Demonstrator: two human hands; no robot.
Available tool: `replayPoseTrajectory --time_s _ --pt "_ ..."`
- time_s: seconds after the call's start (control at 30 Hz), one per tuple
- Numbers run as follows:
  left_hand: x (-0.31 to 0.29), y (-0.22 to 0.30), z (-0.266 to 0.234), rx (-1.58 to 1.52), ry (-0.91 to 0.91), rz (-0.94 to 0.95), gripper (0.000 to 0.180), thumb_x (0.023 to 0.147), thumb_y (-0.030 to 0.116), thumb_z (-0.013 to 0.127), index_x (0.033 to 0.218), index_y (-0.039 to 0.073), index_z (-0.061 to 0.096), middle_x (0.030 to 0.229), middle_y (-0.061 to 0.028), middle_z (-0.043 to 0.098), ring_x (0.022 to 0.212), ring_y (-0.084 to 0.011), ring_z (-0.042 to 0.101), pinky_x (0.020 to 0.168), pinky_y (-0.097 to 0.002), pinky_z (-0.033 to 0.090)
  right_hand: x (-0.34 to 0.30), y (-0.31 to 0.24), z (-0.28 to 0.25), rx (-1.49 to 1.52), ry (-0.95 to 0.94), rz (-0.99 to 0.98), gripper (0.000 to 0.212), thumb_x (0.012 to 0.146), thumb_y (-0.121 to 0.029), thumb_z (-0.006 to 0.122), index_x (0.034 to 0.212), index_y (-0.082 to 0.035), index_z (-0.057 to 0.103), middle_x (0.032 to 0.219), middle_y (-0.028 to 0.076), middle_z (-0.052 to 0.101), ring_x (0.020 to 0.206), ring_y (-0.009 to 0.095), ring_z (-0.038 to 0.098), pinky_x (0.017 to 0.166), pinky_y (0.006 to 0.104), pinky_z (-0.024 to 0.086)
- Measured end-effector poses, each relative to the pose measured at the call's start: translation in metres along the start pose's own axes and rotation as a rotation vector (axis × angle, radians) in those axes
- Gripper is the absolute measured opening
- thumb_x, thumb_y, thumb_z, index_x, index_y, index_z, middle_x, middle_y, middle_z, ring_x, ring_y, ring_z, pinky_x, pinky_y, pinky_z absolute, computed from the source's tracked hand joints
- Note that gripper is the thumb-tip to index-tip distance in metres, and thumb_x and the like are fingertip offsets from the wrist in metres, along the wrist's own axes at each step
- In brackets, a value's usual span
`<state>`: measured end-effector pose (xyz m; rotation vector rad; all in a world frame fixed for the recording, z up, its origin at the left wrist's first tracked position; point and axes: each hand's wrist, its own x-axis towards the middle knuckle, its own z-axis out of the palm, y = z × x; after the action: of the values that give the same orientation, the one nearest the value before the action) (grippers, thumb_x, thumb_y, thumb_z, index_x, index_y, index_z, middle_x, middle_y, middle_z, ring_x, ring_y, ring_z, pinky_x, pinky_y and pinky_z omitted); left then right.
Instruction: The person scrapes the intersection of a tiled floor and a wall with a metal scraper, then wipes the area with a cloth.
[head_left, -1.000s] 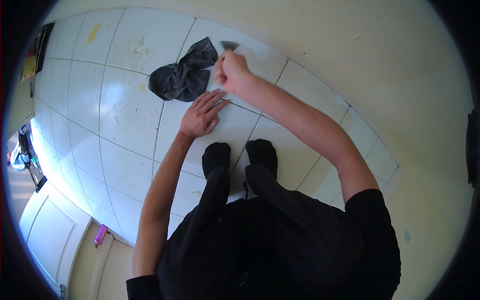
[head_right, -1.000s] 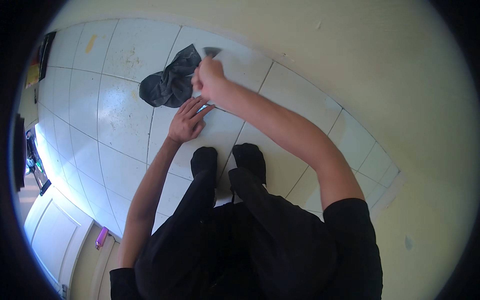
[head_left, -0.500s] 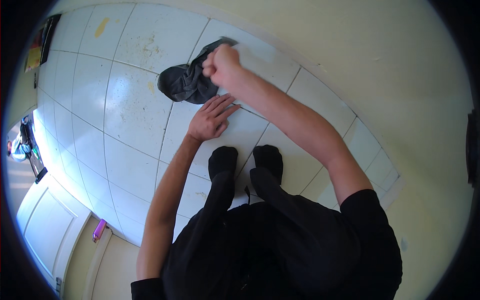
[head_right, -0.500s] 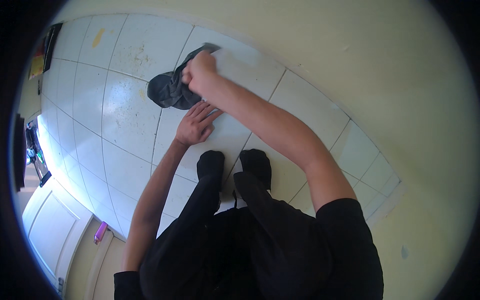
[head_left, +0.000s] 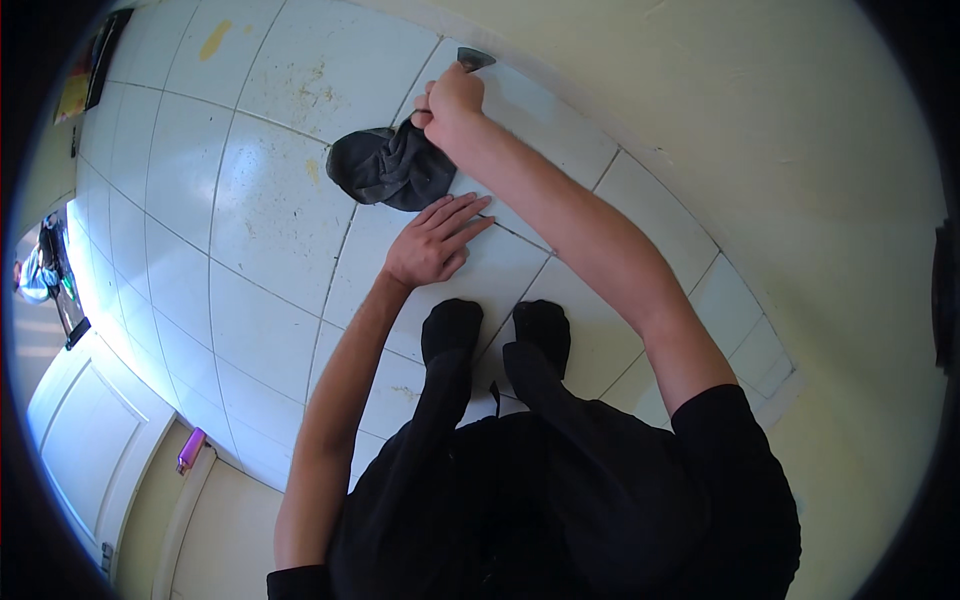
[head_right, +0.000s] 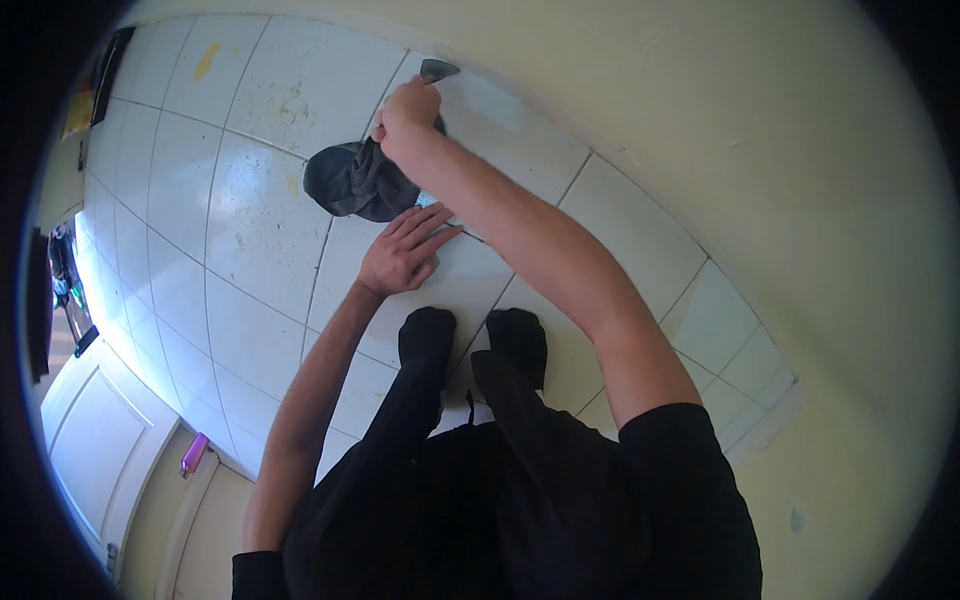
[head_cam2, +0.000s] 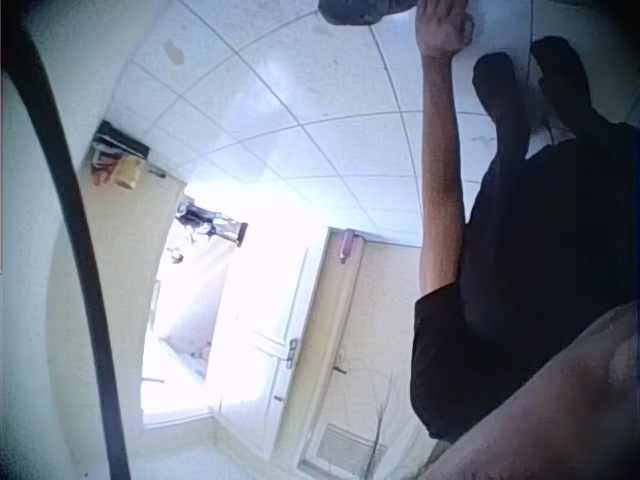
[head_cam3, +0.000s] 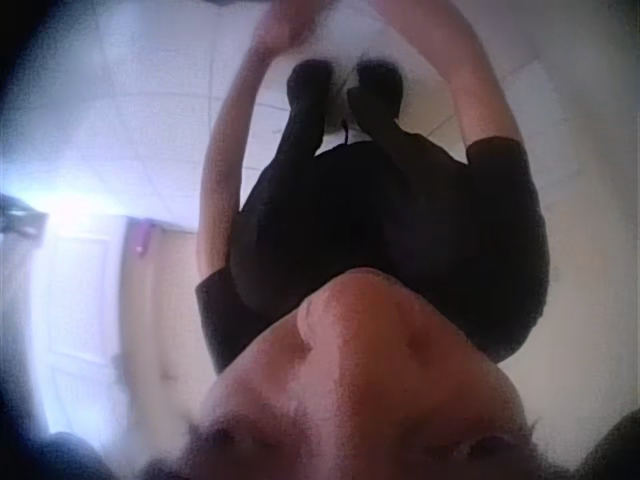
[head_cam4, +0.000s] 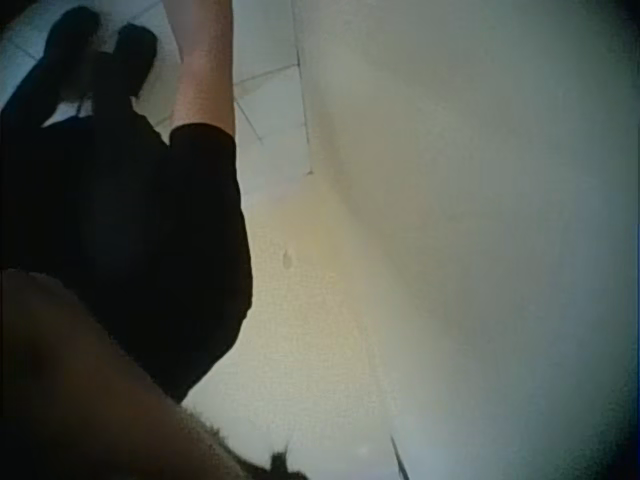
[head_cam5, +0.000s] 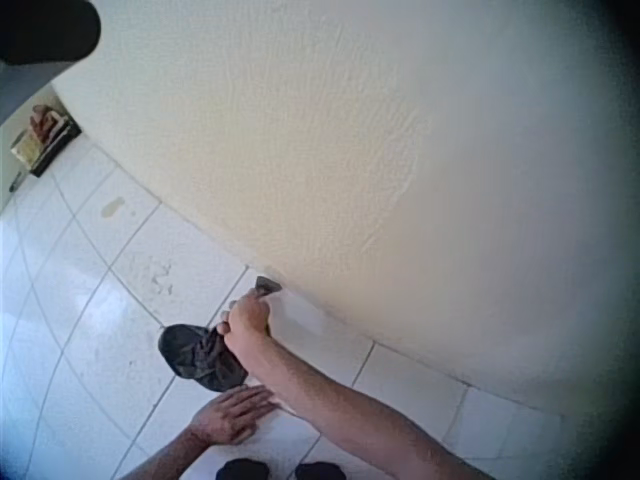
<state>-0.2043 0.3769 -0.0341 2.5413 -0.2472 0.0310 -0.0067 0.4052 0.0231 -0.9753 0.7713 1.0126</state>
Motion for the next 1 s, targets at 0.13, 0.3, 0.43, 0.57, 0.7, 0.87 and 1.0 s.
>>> replayPoseTrajectory --time_s 0.13,0.3,0.43,0.57,0.7,0.87,1.0 --pt "-0.005 0.000 0.000 -0.012 -0.004 -0.017 0.063 0.082 0.013 0.063 0.145 0.014 0.059 0.157 -0.0085 0.050 0.145 -0.0262 0.047 0.123 -0.0444 0.035 -0.013 0.002 0.015 0.101 -0.007 0.025 0.024 0.107 -0.016 0.031 0.085 -0.013 0.039 0.071 0.002 0.039 0.049 0.013 0.030 0.045 0.0310 0.020" --pt "-0.002 -0.001 -0.003 -0.021 -0.012 -0.004 0.063 0.082 0.014 0.063 0.145 0.013 0.058 0.159 -0.0084 0.048 0.146 -0.0260 0.046 0.123 -0.0444 0.035 0.016 -0.004 0.018 0.122 0.051 0.009 0.019 0.099 -0.007 0.032 0.082 -0.013 0.039 0.066 0.001 0.036 0.047 0.013 0.029 0.044 0.0329 0.020" --pt "-0.002 -0.001 -0.004 -0.001 -0.016 0.007 0.063 0.082 0.014 0.063 0.145 0.013 0.058 0.160 -0.0084 0.047 0.146 -0.0257 0.045 0.123 -0.0443 0.035 0.011 -0.013 0.018 0.087 0.087 -0.021 0.020 0.099 -0.006 0.030 0.082 -0.013 0.037 0.065 0.000 0.032 0.047 0.012 0.026 0.045 0.0333 0.017" --pt "-0.003 0.000 -0.004 -0.011 -0.019 -0.002 0.062 0.083 0.014 0.062 0.145 0.013 0.059 0.159 -0.0083 0.048 0.146 -0.0256 0.046 0.123 -0.0442 0.035 0.000 -0.003 0.018 0.075 0.021 0.013 0.021 0.100 -0.007 0.028 0.082 -0.014 0.036 0.066 0.000 0.033 0.047 0.012 0.025 0.045 0.0327 0.016" --pt "0.001 0.002 -0.005 -0.005 -0.015 0.007 0.061 0.083 0.014 0.062 0.144 0.013 0.059 0.159 -0.0083 0.048 0.146 -0.0257 0.046 0.122 -0.0441 0.035 0.009 -0.011 0.018 0.109 0.079 0.023 0.022 0.100 -0.007 0.027 0.081 -0.014 0.035 0.064 0.000 0.032 0.047 0.012 0.024 0.046 0.0321 0.015" --pt "0.001 0.003 -0.005 -0.004 -0.002 0.004 0.061 0.083 0.014 0.063 0.143 0.013 0.060 0.158 -0.0082 0.049 0.145 -0.0257 0.047 0.122 -0.0440 0.036 0.012 -0.011 0.021 0.051 -0.055 0.080 0.019 0.099 -0.005 0.031 0.084 -0.014 0.036 0.060 -0.001 0.028 0.046 0.012 0.025 0.045 0.0318 0.016" --pt "-0.003 0.002 -0.006 -0.006 0.003 -0.005 0.059 0.082 0.012 0.062 0.141 0.013 0.061 0.157 -0.0083 0.050 0.144 -0.0259 0.048 0.122 -0.0441 0.037 0.001 -0.005 0.021 -0.012 -0.055 0.094 0.018 0.098 -0.005 0.029 0.085 -0.014 0.037 0.060 -0.001 0.027 0.046 0.012 0.025 0.045 0.0316 0.016"
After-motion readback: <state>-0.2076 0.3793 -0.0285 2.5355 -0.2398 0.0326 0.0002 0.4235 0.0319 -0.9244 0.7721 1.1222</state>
